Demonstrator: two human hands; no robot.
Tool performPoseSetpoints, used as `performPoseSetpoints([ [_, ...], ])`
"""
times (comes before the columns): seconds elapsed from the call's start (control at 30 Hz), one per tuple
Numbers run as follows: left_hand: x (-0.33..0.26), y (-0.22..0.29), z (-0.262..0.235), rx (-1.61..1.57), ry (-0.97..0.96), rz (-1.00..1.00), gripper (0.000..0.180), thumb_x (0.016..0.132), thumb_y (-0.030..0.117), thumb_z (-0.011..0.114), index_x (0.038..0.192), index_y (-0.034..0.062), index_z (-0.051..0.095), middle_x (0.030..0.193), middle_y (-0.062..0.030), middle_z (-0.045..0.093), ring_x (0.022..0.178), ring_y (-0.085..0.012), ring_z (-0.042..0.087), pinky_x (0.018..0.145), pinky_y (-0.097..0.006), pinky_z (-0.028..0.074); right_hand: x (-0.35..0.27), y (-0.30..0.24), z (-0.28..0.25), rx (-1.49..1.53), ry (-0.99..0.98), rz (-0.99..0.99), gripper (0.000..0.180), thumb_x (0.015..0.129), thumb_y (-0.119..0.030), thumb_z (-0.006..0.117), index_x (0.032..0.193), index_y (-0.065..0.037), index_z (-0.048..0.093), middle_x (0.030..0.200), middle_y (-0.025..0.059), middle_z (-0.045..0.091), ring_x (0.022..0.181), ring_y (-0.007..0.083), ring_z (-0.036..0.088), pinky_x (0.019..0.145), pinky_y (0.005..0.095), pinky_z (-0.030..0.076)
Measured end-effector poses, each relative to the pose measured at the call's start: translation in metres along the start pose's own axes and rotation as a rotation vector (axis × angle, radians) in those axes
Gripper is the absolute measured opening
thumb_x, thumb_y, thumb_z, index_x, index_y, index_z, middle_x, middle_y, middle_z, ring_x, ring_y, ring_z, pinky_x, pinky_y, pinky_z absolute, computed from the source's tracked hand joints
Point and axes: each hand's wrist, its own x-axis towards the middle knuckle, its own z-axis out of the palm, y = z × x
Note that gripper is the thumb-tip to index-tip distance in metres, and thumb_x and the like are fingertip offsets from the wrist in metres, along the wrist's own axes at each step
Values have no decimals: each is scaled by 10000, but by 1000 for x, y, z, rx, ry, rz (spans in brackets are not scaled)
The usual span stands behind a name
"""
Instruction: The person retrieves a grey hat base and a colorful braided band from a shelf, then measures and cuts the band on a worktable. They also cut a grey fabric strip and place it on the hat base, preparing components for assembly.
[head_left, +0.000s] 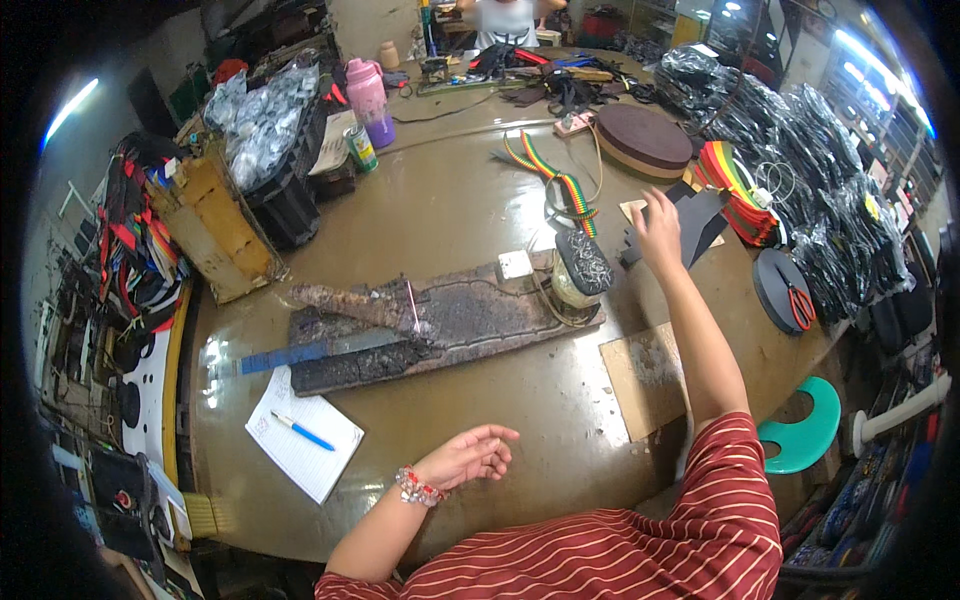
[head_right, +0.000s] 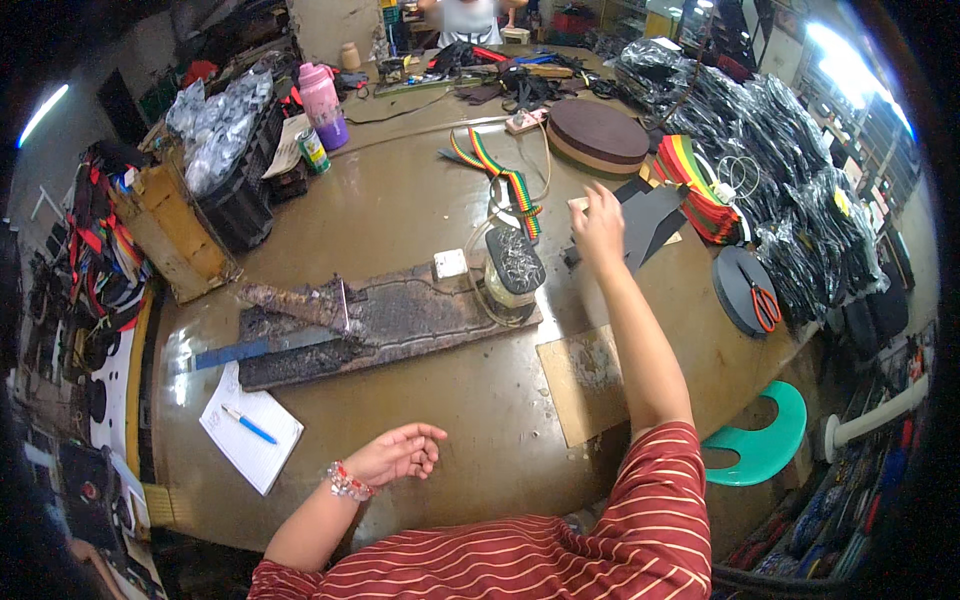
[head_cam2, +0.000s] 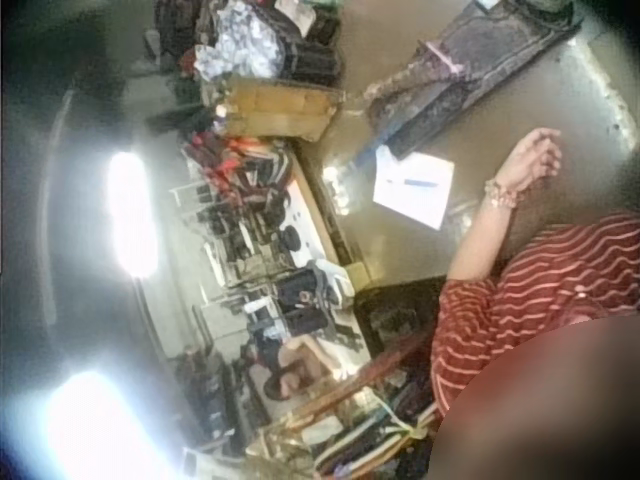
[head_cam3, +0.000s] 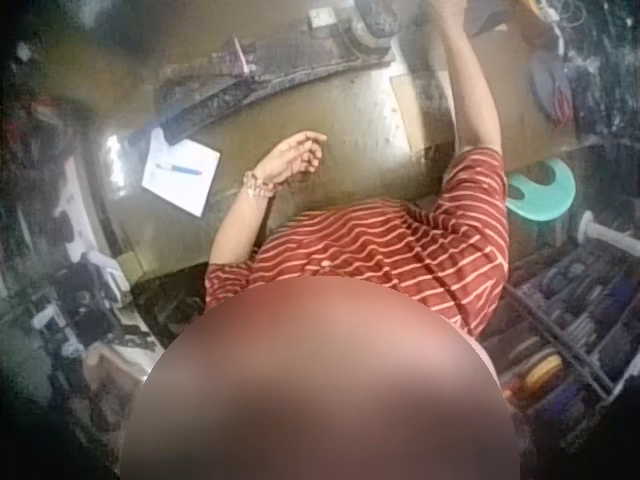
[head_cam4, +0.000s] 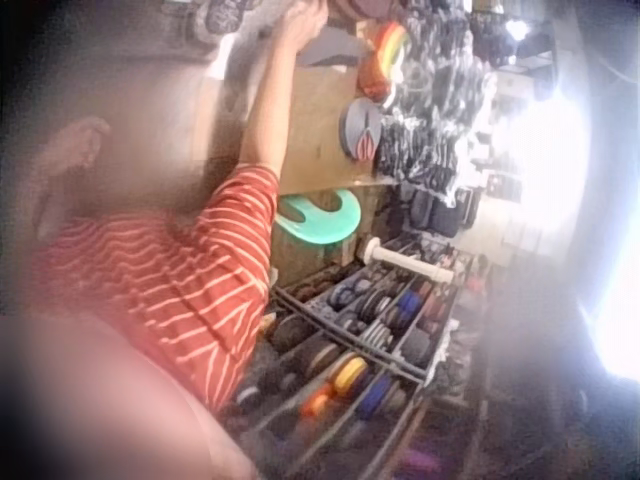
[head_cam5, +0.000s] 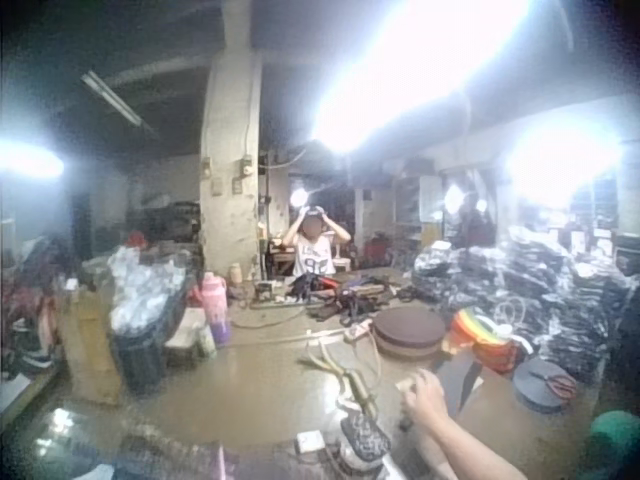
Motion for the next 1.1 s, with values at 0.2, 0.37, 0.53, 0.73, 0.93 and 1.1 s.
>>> performPoseSetpoints([
  [0.2, 1, -1, -2, 31, 9, -11, 329, 972, 204, 435, 1257, 41, 433, 979, -50, 555, 869, -115, 568, 766, -265, 488, -33, -140, -19, 233, -13, -623, 231, 716, 9, 541, 929, 72, 606, 984, 206, 610, 954, 334, 580, 863, 403, 457],
  [0.37, 1, -5, -6, 48, -6, 38, 333, 971, 206, 441, 1261, 43, 433, 983, -50, 558, 869, -115, 573, 775, -266, 493, -68, -176, 35, -314, -538, -586, 172, 790, -100, 524, 874, 9, 626, 864, 155, 613, 877, 266, 611, 738, 387, 513],
  [0.53, -3, -2, 2, 101, 73, 92, 334, 954, 176, 478, 1259, 46, 438, 998, -52, 565, 890, -132, 580, 793, -275, 497, -90, -169, 39, -10, -285, -516, 317, 801, -86, 514, 1089, 36, 559, 1040, 192, 586, 911, 304, 604, 813, 390, 494],
  [0.73, -44, 36, 13, -170, 480, 659, 335, 901, 71, 518, 1228, 61, 445, 1070, -84, 552, 1006, -191, 560, 912, -334, 465, -171, -138, -43, 1070, -394, 319, 499, 866, -60, 535, 1336, -26, 371, 1325, 144, 439, 1165, 211, 485, 936, 323, 416],
  [0.93, -64, 46, 23, -124, 736, 812, 453, 875, 87, 496, 1304, 125, 359, 1180, -78, 450, 1176, -209, 425, 1017, -394, 325, -205, -95, -56, 1532, -147, 910, 795, 880, -39, 509, 1452, -63, -42, 1485, 254, 29, 1347, 291, 242, 1073, 382, 270],
  [1.1, -54, 33, 16, -76, 776, 865, 525, 871, 64, 499, 1350, 160, 308, 1323, -107, 328, 1254, -227, 342, 1032, -375, 279, -205, -97, -30, 1628, -103, 746, 799, 891, -50, 482, 1461, -142, -70, 1497, 235, 6, 1384, 315, 151, 1092, 386, 205],
])
